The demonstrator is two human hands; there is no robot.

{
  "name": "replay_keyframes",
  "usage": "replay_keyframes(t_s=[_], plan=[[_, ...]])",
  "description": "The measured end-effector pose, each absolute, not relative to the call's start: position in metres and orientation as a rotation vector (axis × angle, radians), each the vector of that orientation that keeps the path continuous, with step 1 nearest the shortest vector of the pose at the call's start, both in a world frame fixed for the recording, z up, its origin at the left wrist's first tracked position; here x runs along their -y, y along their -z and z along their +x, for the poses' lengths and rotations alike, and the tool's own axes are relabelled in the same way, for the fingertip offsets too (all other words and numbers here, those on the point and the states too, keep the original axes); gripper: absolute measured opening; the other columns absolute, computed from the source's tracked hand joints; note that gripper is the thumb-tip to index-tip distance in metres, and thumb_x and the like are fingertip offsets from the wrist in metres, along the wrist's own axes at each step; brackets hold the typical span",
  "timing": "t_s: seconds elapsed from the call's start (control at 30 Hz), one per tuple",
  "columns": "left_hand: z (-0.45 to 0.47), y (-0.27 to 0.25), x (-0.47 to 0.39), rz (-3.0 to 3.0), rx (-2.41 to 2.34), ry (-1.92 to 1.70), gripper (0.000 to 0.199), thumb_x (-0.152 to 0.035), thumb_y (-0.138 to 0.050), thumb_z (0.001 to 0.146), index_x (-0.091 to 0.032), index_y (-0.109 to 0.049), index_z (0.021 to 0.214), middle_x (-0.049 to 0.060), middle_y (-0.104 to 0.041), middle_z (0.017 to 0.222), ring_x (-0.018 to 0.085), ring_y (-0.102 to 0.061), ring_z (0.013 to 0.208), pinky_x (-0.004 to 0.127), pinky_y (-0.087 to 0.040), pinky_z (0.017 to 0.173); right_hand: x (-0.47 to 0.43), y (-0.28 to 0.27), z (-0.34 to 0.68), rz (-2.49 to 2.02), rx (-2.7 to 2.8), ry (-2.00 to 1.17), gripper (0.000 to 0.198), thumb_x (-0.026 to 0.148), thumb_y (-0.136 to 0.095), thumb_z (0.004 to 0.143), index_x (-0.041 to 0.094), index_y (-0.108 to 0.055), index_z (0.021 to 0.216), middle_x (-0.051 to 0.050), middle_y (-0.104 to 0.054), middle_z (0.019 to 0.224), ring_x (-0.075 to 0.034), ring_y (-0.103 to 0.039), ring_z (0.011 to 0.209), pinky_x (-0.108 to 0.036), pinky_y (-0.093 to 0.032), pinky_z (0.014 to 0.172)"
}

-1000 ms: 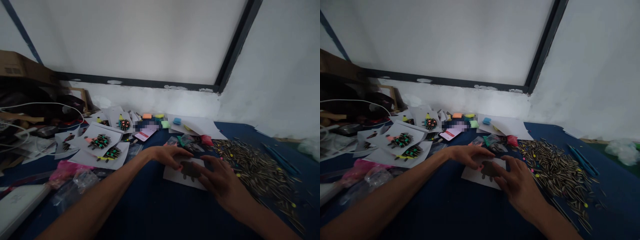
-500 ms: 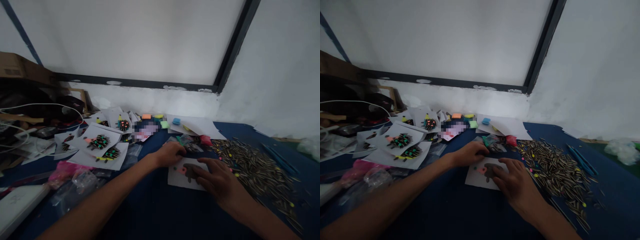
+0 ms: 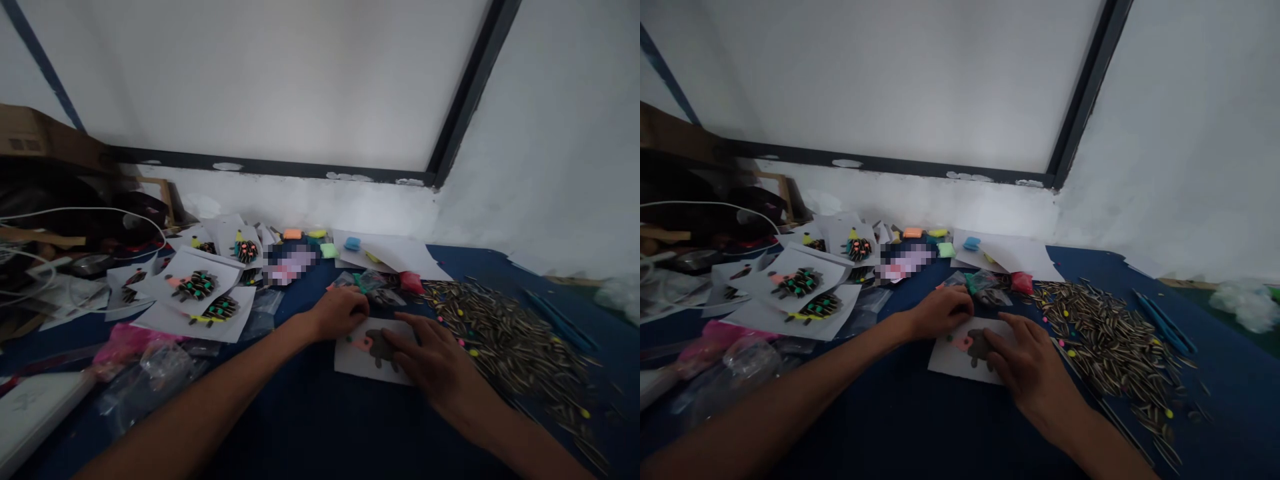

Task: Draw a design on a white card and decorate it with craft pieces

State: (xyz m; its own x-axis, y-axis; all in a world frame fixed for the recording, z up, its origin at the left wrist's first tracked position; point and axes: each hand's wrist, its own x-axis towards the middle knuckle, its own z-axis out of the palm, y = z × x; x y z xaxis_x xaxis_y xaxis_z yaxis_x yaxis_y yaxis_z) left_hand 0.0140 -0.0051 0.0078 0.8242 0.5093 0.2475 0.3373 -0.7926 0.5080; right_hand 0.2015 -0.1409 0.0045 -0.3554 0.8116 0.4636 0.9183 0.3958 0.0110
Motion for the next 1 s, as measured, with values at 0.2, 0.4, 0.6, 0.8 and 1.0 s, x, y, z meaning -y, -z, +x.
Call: replay_keyframes(t_s=[0.2, 0.4, 0.6, 0.8, 1.0], plan=[[0.014, 0.002, 0.001, 2.529, -0.603, -0.613, 0.014, -0.011, -0.054, 0.077, -0.016, -0.067, 0.08, 0.005, -0.063, 0.09, 0.016, -0.058, 0.083, 0.026, -0.045, 0.071, 0.138, -0.001, 0.206, -1.485, 2.248, 0.348, 0.031, 0.029, -0.041, 0.095, 0.028, -0.067, 0.112, -0.01, -0.06, 0.122, -0.027, -0.058, 0.108, -0.046, -0.053, 0.083], [0.015, 0.004, 0.002, 2.542, -0.613, -0.617, 0.014, -0.01, -0.055, 0.077, -0.017, -0.066, 0.08, 0.003, -0.063, 0.091, 0.015, -0.058, 0.084, 0.025, -0.044, 0.07, 0.139, -0.009, 0.204, -1.566, 2.24, 0.41, 0.033, 0.031, -0.041, 0.095, 0.025, -0.07, 0.107, -0.012, -0.062, 0.118, -0.03, -0.059, 0.105, -0.05, -0.052, 0.083], [0.015, 0.006, 0.002, 2.558, -0.633, -0.605, 0.014, -0.011, -0.053, 0.079, -0.017, -0.065, 0.081, 0.003, -0.063, 0.092, 0.015, -0.059, 0.085, 0.025, -0.045, 0.072, 0.137, -0.005, 0.211, -1.537, 2.244, 0.434, 0.033, 0.03, -0.04, 0.095, 0.024, -0.069, 0.11, -0.012, -0.064, 0.114, -0.028, -0.062, 0.102, -0.049, -0.053, 0.082], [0.015, 0.01, -0.001, 2.571, -0.584, -0.649, 0.013, -0.013, -0.053, 0.081, -0.017, -0.065, 0.082, 0.003, -0.063, 0.091, 0.014, -0.059, 0.082, 0.025, -0.045, 0.07, 0.134, 0.002, 0.213, -1.481, 2.293, 0.471, 0.033, 0.03, -0.04, 0.095, 0.03, -0.068, 0.111, -0.01, -0.063, 0.116, -0.027, -0.061, 0.103, -0.047, -0.053, 0.08], [0.016, 0.009, 0.001, 2.557, -0.599, -0.649, 0.012, -0.012, -0.053, 0.081, -0.016, -0.065, 0.08, 0.004, -0.063, 0.09, 0.015, -0.059, 0.086, 0.026, -0.045, 0.074, 0.128, -0.001, 0.215, -1.407, 2.286, 0.487, 0.032, 0.028, -0.04, 0.094, 0.028, -0.065, 0.115, -0.012, -0.06, 0.121, -0.03, -0.058, 0.109, -0.049, -0.052, 0.081]])
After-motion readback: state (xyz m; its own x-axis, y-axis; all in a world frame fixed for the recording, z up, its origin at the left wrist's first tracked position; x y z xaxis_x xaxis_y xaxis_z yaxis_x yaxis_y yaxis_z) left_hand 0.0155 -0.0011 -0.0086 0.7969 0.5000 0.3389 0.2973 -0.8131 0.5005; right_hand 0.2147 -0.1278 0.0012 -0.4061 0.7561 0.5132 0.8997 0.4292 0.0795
